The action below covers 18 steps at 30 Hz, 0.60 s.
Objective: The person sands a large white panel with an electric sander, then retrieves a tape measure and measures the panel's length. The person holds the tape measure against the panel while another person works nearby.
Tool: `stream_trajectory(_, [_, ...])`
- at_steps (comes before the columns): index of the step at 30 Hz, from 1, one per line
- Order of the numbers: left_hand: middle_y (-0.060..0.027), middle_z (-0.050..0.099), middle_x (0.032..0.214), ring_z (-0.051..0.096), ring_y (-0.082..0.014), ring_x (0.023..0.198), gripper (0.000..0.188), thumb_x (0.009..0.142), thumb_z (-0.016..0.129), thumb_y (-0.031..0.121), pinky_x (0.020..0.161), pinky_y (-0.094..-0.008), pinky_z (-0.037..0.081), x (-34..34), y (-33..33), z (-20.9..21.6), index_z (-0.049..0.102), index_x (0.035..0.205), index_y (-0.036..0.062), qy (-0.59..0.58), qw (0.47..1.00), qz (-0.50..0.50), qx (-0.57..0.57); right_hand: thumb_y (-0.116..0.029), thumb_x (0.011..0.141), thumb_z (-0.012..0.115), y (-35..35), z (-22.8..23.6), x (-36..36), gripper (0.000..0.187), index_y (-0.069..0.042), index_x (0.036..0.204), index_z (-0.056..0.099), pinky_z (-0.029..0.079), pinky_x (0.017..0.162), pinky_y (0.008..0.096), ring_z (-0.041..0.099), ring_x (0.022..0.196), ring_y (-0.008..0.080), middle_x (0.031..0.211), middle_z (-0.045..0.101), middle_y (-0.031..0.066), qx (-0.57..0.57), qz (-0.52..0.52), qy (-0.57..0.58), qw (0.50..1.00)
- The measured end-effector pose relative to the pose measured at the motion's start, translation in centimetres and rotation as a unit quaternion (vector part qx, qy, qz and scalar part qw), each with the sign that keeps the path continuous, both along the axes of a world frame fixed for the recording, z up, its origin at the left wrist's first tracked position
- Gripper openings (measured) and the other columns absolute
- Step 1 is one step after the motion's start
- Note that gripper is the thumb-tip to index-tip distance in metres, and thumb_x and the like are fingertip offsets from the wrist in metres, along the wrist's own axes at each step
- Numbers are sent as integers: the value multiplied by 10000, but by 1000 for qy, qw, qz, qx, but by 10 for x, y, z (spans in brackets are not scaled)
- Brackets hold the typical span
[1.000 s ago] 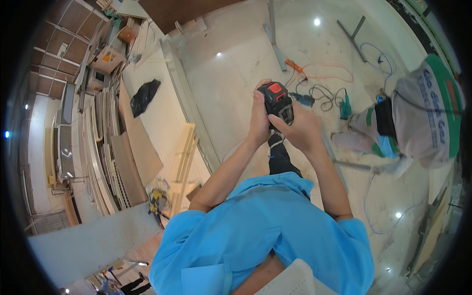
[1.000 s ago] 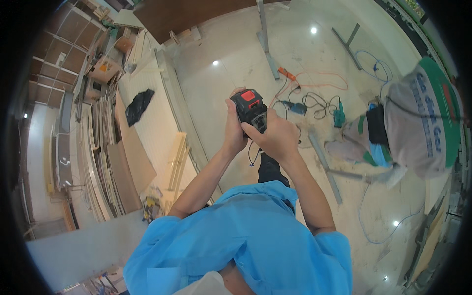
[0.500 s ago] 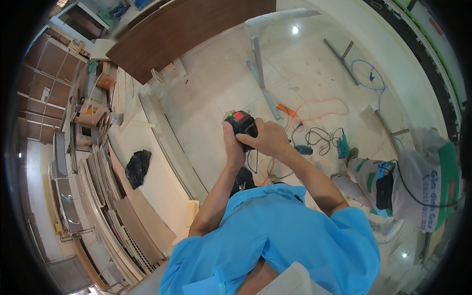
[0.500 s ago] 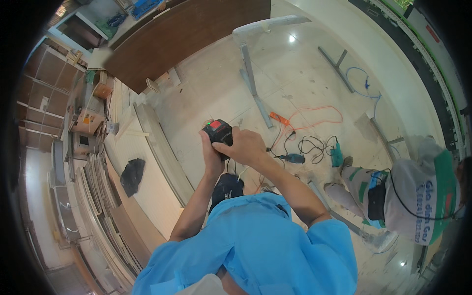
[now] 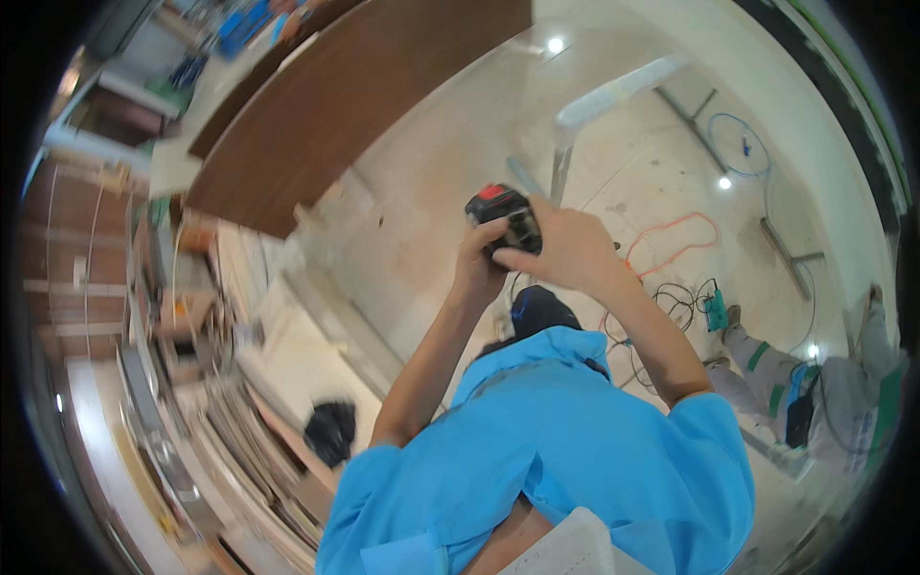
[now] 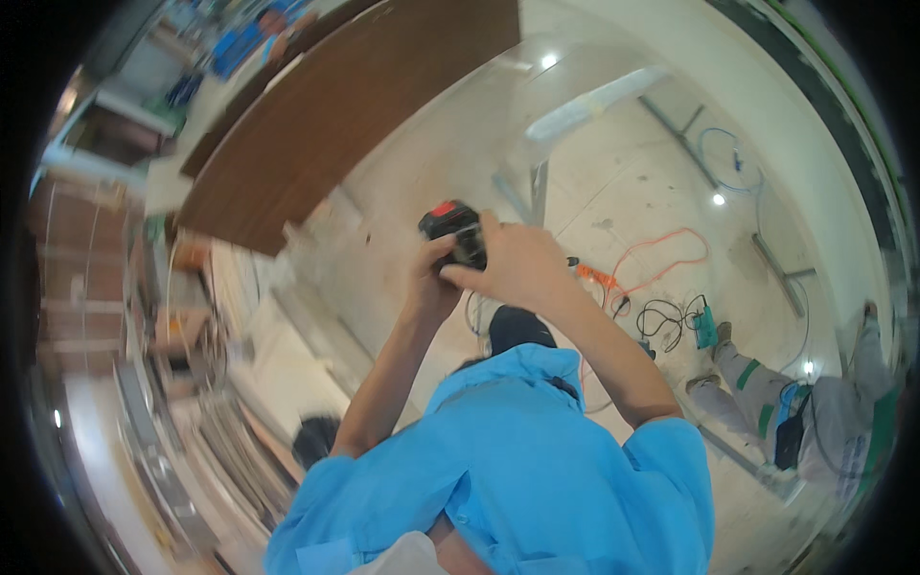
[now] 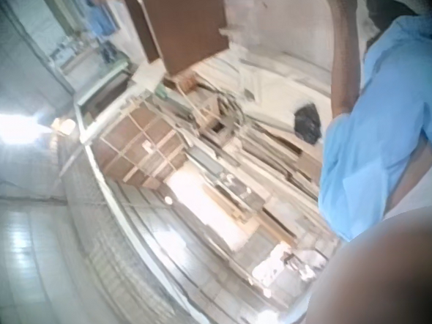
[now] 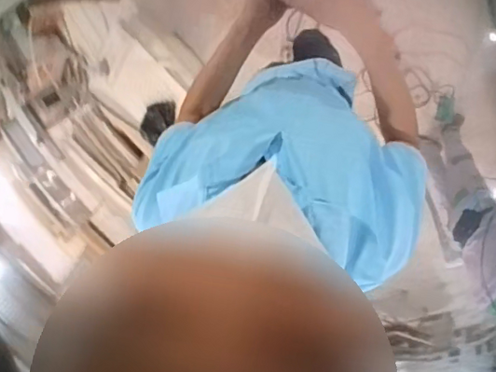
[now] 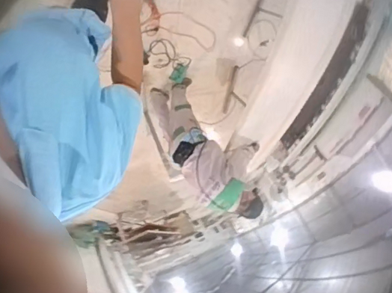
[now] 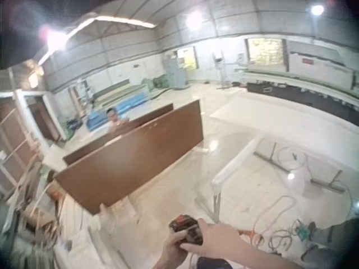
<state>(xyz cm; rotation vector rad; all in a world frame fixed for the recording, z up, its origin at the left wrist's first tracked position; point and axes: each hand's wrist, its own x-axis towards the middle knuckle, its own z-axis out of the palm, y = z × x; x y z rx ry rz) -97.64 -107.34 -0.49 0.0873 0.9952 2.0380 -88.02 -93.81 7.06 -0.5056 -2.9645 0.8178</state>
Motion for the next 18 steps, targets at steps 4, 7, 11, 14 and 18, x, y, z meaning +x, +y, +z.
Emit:
stream_trajectory(4, [-223,611,1381,665,-398,1168,701,855,681,387,1031,-523,538,-103,35,11,516,1455,63,6,989,-67,128,-446,852,774,57,15,-52,653,-32,1338,634,533,642,380,664,661,268,789,693,111,-62,-56,217,973])
stream_trajectory(7, [-247,613,1370,665,-401,1164,783,822,699,432,1024,-517,552,-188,62,20,506,1465,28,-14,975,-136,173,-507,958,637,121,14,-95,633,43,1270,627,546,630,322,690,703,209,834,692,149,-252,-55,446,857])
stream_trajectory(11, [-313,537,1446,642,-415,1221,940,762,725,503,1007,-509,571,-276,113,41,465,1490,-32,25,953,-269,140,-534,1011,541,169,-5,-175,650,87,1193,601,548,618,330,672,685,229,885,692,177,-288,-65,630,718])
stream_trajectory(14, [-320,419,1552,606,-390,1287,965,759,692,482,1046,-480,548,-311,165,57,418,1528,-31,-25,934,-326,144,-562,1048,479,199,-8,-247,664,77,1223,530,558,617,341,673,685,247,936,673,221,-305,-31,697,648])
stream_trajectory(18, [-275,501,1502,621,-366,1268,955,741,665,491,1010,-434,575,-349,225,66,437,1528,0,-121,911,-375,124,-567,1055,481,222,-3,-309,652,66,1210,466,564,633,356,669,691,258,932,647,233,-342,-87,694,627])
